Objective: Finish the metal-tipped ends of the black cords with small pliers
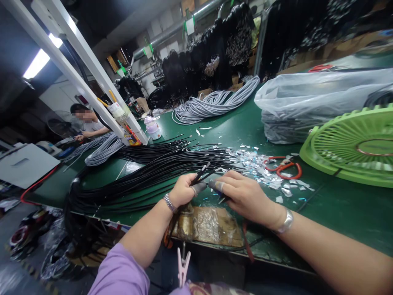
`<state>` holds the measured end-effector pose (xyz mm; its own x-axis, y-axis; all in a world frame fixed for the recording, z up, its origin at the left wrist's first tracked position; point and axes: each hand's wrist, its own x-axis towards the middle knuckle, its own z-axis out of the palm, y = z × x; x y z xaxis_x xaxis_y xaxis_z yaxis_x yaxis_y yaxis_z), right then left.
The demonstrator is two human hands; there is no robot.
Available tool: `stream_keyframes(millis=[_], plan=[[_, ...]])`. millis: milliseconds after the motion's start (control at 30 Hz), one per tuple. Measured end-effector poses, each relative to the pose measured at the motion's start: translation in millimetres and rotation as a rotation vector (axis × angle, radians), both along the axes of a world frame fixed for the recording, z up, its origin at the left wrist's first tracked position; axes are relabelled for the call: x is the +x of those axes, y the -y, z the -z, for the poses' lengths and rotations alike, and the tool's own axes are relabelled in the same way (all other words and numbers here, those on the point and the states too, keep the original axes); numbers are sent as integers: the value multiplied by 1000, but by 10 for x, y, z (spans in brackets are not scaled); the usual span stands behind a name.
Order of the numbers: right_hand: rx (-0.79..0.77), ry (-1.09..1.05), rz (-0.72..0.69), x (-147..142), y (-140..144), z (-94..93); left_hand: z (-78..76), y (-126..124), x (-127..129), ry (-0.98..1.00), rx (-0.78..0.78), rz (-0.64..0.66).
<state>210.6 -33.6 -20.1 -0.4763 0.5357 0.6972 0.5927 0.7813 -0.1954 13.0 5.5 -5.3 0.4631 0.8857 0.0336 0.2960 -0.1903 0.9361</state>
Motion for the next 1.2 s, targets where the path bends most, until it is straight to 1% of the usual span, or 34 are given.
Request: stream_keyframes(millis=[100,167,233,433,600,700,767,867,900,967,1033,1067,1133,1200], plan=[[-52,-111,42,-15,-33,50,15,-5,-3,9,-11,-3],[-124,-193,76,-9,-60,65,17,-2,-2,12,-21,1],[-210,-269,74,3,-83,58,8,6,2,15,-35,8],[-449,-422,-106,0,-118,16,-48,32,6,26,-129,49],[-507,-402,-208,-8,-137,33,-57,35,-6,54,-169,104],[-541,-385,-220,-3,-155,44,-43,30,-24,58,-184,127],[-600,-413,-226,-8,-165,42,-30,25,-38,56,-199,133],[-772,-510,-263,-38,-166,30,-17,18,-52,46,-222,154],[-860,-558,-280,-52,-163,28,-18,16,-52,41,-225,168],[-1089,-665,-308,-77,-156,34,-24,13,-44,25,-209,199],[-1313,-760,-316,-94,-152,45,-33,13,-28,3,-166,222],[-1390,-796,-307,-97,-152,50,-36,14,-19,-6,-138,227],[-1459,-850,-272,-97,-158,48,-36,16,-7,-8,-88,220],[-1465,-912,-221,-96,-165,33,-27,20,-3,7,-44,194]])
